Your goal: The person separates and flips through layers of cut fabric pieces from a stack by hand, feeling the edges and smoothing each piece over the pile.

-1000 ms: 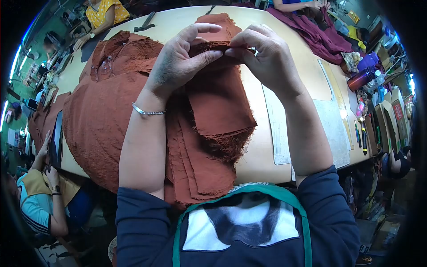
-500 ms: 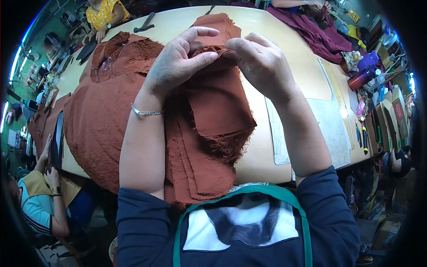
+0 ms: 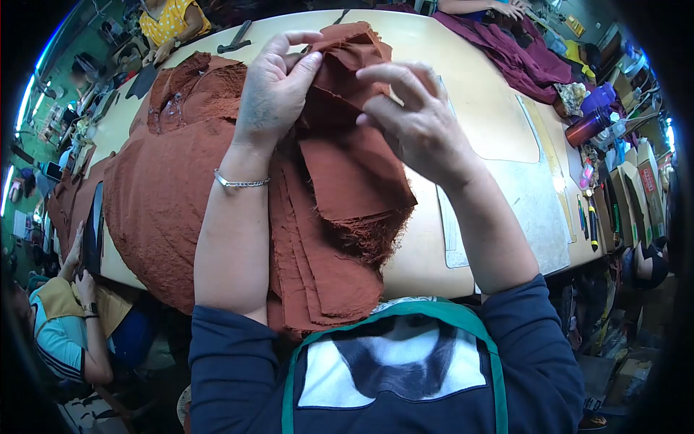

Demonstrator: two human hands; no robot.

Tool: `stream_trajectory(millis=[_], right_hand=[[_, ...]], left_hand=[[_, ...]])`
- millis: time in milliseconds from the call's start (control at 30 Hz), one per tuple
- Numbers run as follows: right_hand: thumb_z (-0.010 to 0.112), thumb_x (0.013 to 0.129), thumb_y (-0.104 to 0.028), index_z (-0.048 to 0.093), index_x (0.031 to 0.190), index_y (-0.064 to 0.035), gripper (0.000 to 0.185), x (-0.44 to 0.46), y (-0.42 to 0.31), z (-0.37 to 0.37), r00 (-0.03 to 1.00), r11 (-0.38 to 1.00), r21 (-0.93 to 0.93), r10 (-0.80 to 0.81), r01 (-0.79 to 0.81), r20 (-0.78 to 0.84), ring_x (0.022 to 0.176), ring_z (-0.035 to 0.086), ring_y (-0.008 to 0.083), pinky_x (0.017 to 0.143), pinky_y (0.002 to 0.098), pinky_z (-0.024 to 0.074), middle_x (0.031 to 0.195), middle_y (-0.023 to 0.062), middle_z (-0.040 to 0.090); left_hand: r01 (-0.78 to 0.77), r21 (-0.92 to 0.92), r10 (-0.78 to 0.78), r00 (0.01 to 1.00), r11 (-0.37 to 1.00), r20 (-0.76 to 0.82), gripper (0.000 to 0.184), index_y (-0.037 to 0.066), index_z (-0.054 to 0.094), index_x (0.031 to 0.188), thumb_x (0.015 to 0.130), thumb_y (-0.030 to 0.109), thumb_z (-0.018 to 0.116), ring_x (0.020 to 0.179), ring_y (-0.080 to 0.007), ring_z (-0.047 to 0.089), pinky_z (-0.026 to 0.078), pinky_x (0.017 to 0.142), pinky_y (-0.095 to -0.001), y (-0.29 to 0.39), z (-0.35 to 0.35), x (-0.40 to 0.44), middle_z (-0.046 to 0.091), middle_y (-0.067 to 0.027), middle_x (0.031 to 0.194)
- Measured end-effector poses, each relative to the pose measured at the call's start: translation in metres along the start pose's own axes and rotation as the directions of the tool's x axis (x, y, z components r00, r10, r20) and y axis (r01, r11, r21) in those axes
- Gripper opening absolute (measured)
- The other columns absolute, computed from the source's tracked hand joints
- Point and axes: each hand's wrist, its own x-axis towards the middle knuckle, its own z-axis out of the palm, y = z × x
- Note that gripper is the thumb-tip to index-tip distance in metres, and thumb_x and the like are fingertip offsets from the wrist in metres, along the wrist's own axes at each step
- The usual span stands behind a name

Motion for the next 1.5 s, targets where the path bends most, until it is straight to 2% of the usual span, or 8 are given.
stream_trajectory(millis=[167, 300, 433, 833, 1067, 1200, 1333, 1500], right_hand=[[0.068, 0.068, -0.022, 0.056, 0.066, -0.0076, 0.019, -0.020, -0.015, -0.012, 0.986, 0.971, 0.237, -0.016, -0.024, 0.168, 0.099, 0.046, 0.0264, 0.080, 0.0388, 0.0425, 0.105, 0.0063, 0.052], [0.074, 0.062, -0.037, 0.054, 0.064, -0.0083, 0.034, -0.015, -0.005, -0.023, 0.996, 0.945, 0.325, 0.005, -0.032, 0.084, 0.092, 0.049, 0.0286, 0.077, 0.0398, 0.0435, 0.098, 0.0079, 0.054], [0.074, 0.063, -0.027, 0.058, 0.080, -0.0122, 0.028, 0.011, 0.011, -0.017, 0.988, 0.990, 0.122, 0.090, -0.075, -0.124, 0.088, 0.050, 0.0272, 0.076, 0.0375, 0.0433, 0.093, 0.0052, 0.054], [0.063, 0.071, -0.012, 0.058, 0.069, -0.0087, 0.006, 0.016, 0.024, 0.004, 0.995, 0.995, -0.035, 0.096, -0.097, -0.017, 0.093, 0.047, 0.0231, 0.074, 0.0377, 0.0425, 0.093, 0.0021, 0.054], [0.063, 0.072, -0.018, 0.055, 0.069, -0.0074, 0.013, -0.004, -0.007, -0.013, 0.991, 0.997, 0.050, 0.058, -0.065, 0.118, 0.103, 0.042, 0.0250, 0.083, 0.0383, 0.0371, 0.109, 0.0039, 0.049], [0.068, 0.068, -0.029, 0.054, 0.067, -0.0079, 0.025, -0.031, -0.024, -0.020, 0.959, 0.973, 0.229, -0.046, -0.020, 0.279, 0.107, 0.041, 0.0282, 0.083, 0.0416, 0.0393, 0.109, 0.0069, 0.049], [0.074, 0.058, -0.045, 0.055, 0.068, -0.0089, 0.041, -0.014, -0.006, -0.025, 0.995, 0.948, 0.313, 0.028, -0.055, 0.092, 0.098, 0.046, 0.0314, 0.079, 0.0416, 0.0415, 0.100, 0.0075, 0.053], [0.073, 0.062, -0.024, 0.059, 0.078, -0.0106, 0.025, 0.016, 0.014, -0.012, 0.985, 0.990, 0.081, 0.126, -0.118, -0.113, 0.086, 0.048, 0.0264, 0.073, 0.0366, 0.0430, 0.089, 0.0049, 0.055]], left_hand=[[-0.100, -0.107, 0.044, 0.901, 0.989, -0.433, 0.013, 0.000, 0.055, 0.098, 0.087, 0.004, 0.050, 0.082, -0.0106, 0.057, 0.047, 0.067, -0.0198, -0.016, -0.033, 0.021, 0.059, -0.0083, 0.094], [-0.082, -0.021, 0.078, 0.984, 0.996, -0.157, 0.015, 0.003, 0.053, 0.102, 0.087, 0.007, 0.050, 0.063, -0.0022, 0.051, 0.040, 0.051, -0.0146, -0.005, -0.022, 0.011, 0.060, -0.0034, 0.078], [0.073, -0.180, -0.041, 0.983, 0.981, 0.177, 0.028, 0.002, 0.050, 0.115, 0.088, 0.008, 0.049, 0.074, -0.0017, 0.051, 0.039, 0.069, -0.0143, 0.014, 0.006, -0.006, 0.059, -0.0004, 0.081], [0.096, -0.042, -0.081, 0.959, 0.995, 0.271, 0.028, 0.003, 0.050, 0.113, 0.086, 0.010, 0.050, 0.065, -0.0001, 0.048, 0.036, 0.059, -0.0118, 0.000, -0.007, -0.002, 0.059, 0.0012, 0.075], [-0.181, 0.166, 0.220, 0.938, 0.969, -0.267, 0.015, 0.003, 0.057, 0.100, 0.087, 0.006, 0.051, 0.078, -0.0048, 0.054, 0.043, 0.067, -0.0167, -0.014, -0.013, 0.010, 0.059, -0.0016, 0.084], [-0.257, -0.148, 0.123, 0.798, 0.955, -0.591, 0.012, 0.004, 0.056, 0.098, 0.086, 0.008, 0.053, 0.069, -0.0054, 0.051, 0.042, 0.065, -0.0174, -0.007, -0.035, 0.020, 0.057, -0.0004, 0.077], [-0.189, 0.201, 0.223, 0.961, 0.961, -0.163, 0.023, 0.003, 0.052, 0.106, 0.084, 0.009, 0.058, 0.070, -0.0037, 0.052, 0.041, 0.064, -0.0161, 0.007, -0.013, 0.004, 0.059, -0.0007, 0.078], [-0.097, -0.014, 0.097, 0.964, 0.995, 0.246, 0.035, 0.004, 0.048, 0.116, 0.083, 0.005, 0.058, 0.072, -0.0031, 0.051, 0.040, 0.064, -0.0157, 0.007, 0.004, -0.009, 0.059, -0.0013, 0.078]])
